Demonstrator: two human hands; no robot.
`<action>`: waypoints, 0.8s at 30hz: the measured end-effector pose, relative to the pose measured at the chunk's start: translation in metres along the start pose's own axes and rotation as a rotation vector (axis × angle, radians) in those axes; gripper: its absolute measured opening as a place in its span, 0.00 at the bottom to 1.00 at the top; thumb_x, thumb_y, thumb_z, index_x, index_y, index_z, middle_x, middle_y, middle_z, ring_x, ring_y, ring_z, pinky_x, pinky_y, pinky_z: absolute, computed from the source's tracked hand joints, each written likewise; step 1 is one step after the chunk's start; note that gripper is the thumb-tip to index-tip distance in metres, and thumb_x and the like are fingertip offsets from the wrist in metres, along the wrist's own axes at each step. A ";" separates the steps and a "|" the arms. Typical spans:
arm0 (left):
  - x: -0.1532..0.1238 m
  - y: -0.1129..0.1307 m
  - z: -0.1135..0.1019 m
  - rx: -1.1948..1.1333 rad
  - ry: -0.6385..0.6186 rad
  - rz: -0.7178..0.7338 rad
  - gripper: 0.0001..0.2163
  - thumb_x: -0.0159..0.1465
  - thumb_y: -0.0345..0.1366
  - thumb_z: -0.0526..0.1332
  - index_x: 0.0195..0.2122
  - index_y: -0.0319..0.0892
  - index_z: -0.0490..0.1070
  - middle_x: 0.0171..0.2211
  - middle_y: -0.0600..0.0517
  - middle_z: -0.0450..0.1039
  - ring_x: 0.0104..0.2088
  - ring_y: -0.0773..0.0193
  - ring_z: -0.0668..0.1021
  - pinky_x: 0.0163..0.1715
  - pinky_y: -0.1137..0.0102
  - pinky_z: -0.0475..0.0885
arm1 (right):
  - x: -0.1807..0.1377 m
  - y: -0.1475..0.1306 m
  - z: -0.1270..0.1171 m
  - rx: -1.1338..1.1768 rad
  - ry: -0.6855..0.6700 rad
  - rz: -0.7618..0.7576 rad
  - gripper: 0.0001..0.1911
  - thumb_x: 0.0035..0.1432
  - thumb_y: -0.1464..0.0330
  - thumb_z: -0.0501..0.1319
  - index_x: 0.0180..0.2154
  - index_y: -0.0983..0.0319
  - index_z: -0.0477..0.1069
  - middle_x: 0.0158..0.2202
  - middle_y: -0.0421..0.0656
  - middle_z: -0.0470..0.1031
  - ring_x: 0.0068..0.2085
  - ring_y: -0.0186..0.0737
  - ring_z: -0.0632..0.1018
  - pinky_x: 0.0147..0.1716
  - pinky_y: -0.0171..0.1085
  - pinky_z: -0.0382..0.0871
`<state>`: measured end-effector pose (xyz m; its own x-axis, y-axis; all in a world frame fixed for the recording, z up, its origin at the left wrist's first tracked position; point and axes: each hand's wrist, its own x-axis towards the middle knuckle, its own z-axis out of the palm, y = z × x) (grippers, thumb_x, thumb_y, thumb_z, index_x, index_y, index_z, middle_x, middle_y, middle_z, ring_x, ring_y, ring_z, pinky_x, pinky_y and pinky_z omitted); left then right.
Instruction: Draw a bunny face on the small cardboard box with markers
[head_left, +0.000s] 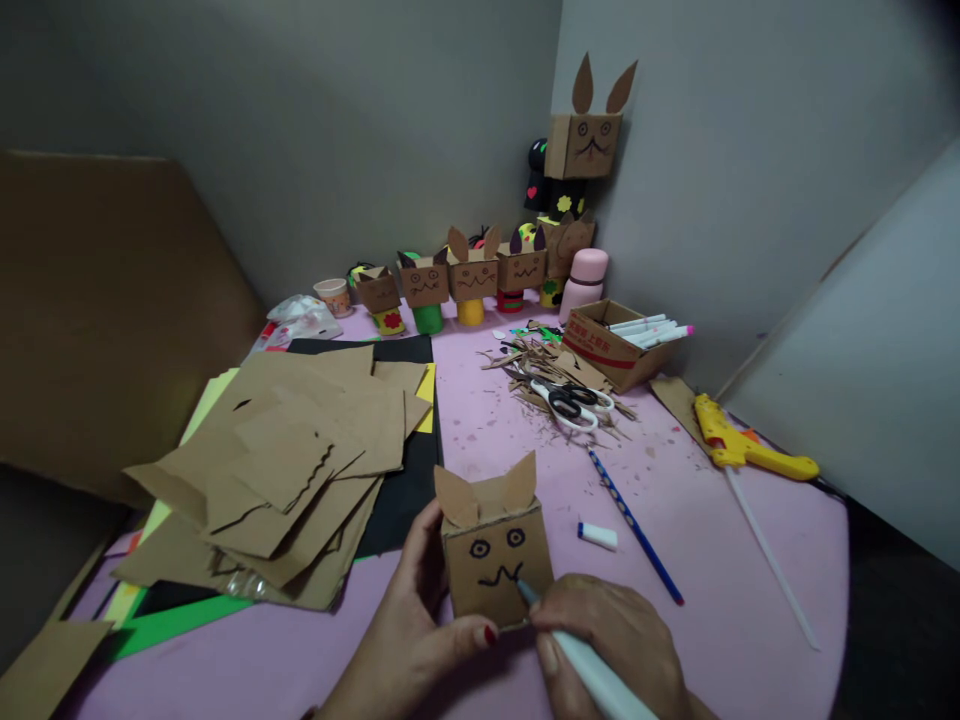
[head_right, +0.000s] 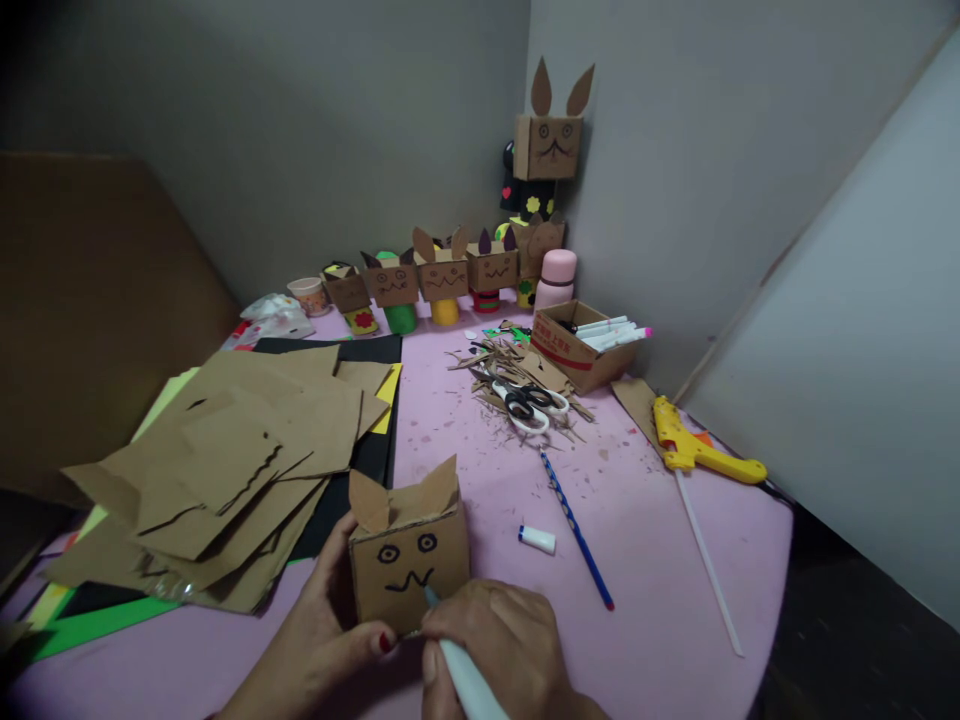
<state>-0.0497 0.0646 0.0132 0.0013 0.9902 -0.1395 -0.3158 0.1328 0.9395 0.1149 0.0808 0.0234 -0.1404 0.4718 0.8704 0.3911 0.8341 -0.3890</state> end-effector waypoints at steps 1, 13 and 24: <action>0.000 0.000 0.000 -0.007 -0.004 -0.001 0.51 0.38 0.46 0.77 0.63 0.50 0.54 0.59 0.41 0.68 0.61 0.41 0.67 0.59 0.52 0.62 | 0.000 0.000 0.000 0.000 -0.001 -0.002 0.09 0.52 0.78 0.52 0.29 0.60 0.67 0.17 0.36 0.73 0.16 0.31 0.73 0.17 0.29 0.70; 0.000 -0.003 -0.001 -0.044 0.007 -0.002 0.52 0.37 0.45 0.78 0.63 0.50 0.54 0.59 0.41 0.69 0.61 0.39 0.66 0.60 0.50 0.60 | -0.006 0.001 0.005 0.003 0.048 0.033 0.09 0.52 0.77 0.52 0.29 0.60 0.67 0.17 0.37 0.72 0.16 0.31 0.72 0.16 0.30 0.67; 0.000 -0.003 -0.002 -0.025 -0.005 -0.010 0.52 0.39 0.44 0.78 0.64 0.52 0.53 0.60 0.43 0.68 0.61 0.42 0.66 0.59 0.54 0.62 | -0.001 0.001 0.002 -0.038 0.034 0.009 0.09 0.54 0.77 0.52 0.28 0.61 0.67 0.18 0.38 0.73 0.16 0.31 0.74 0.18 0.28 0.69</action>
<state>-0.0507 0.0643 0.0097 0.0092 0.9890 -0.1476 -0.3390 0.1420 0.9300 0.1141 0.0819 0.0212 -0.1055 0.4690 0.8769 0.4268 0.8178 -0.3861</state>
